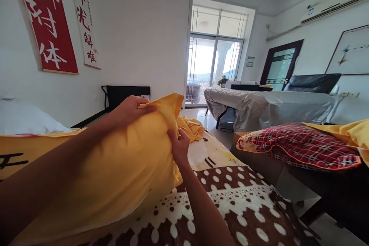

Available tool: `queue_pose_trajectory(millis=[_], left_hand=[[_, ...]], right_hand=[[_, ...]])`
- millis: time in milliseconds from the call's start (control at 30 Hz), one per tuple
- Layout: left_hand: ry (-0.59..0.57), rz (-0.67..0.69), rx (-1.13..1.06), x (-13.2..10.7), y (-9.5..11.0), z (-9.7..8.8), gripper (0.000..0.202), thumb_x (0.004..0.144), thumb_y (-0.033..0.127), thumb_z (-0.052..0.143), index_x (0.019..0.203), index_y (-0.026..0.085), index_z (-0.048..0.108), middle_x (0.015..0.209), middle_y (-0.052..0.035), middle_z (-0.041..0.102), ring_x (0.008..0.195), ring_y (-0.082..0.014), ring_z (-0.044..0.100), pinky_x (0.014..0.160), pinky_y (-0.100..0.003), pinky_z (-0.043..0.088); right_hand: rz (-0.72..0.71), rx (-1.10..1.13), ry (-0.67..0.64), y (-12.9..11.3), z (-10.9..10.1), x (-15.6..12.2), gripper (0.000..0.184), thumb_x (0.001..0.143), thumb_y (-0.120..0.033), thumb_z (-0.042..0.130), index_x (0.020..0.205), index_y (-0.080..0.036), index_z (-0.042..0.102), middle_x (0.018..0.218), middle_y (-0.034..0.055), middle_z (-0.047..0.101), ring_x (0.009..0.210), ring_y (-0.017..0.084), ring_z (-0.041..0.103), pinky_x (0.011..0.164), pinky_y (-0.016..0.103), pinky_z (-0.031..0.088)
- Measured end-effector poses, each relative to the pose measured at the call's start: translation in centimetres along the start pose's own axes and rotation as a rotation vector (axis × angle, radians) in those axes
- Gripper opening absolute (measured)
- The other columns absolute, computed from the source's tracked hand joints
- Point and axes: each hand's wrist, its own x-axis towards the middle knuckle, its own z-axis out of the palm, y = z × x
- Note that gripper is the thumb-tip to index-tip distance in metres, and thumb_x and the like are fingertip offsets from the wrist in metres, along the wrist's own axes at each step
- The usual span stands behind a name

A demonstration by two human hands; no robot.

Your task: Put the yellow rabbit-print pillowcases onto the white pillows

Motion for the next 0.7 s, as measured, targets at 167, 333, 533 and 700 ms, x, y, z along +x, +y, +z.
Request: queue_pose_trajectory(millis=[167,333,533,700], left_hand=[[-0.073,0.109,0.309,1.3,2.3,1.2,0.070,0.072,0.067,0.052,0.125,0.021,0.054,0.097,-0.0087,0.066,0.084,-0.0248,0.060,0.069,-0.031,0.043],[-0.090,0.062,0.514,2.1,4.8,3.5,0.036,0.083,0.047,0.048,0.092,0.015,0.063,0.087,-0.0135,0.064,0.083,-0.0272,0.062,0.068,-0.033,0.043],[0.020,0.101,0.143,2.6,4.4,3.7,0.027,0.083,0.039,0.052,0.067,0.017,0.054,0.065,-0.0019,0.056,0.062,-0.0153,0.051,0.057,-0.028,0.033],[-0.017,0.153,-0.005,3.0,4.7,3.9,0.027,0.079,0.032,0.057,0.058,0.017,0.049,0.056,0.0031,0.045,0.054,-0.0101,0.041,0.055,-0.027,0.029]], right_hand=[[-0.020,0.078,0.018,0.1,1.7,-1.1,0.036,0.076,-0.053,0.060,0.089,-0.020,0.055,0.078,0.0020,0.064,0.065,0.015,0.057,0.054,0.026,0.046],[-0.117,-0.002,0.071,-0.8,2.0,-1.7,0.032,0.079,-0.052,0.057,0.088,-0.022,0.051,0.078,0.0010,0.062,0.068,0.015,0.057,0.058,0.026,0.048],[-0.079,-0.021,-0.196,0.7,-1.8,-3.4,0.036,0.076,-0.053,0.062,0.094,-0.022,0.056,0.079,0.0018,0.064,0.070,0.018,0.059,0.063,0.029,0.049],[-0.029,-0.171,-0.218,4.0,-1.9,-7.3,0.034,0.080,-0.053,0.055,0.083,-0.020,0.060,0.074,0.0041,0.066,0.069,0.020,0.059,0.060,0.030,0.048]])
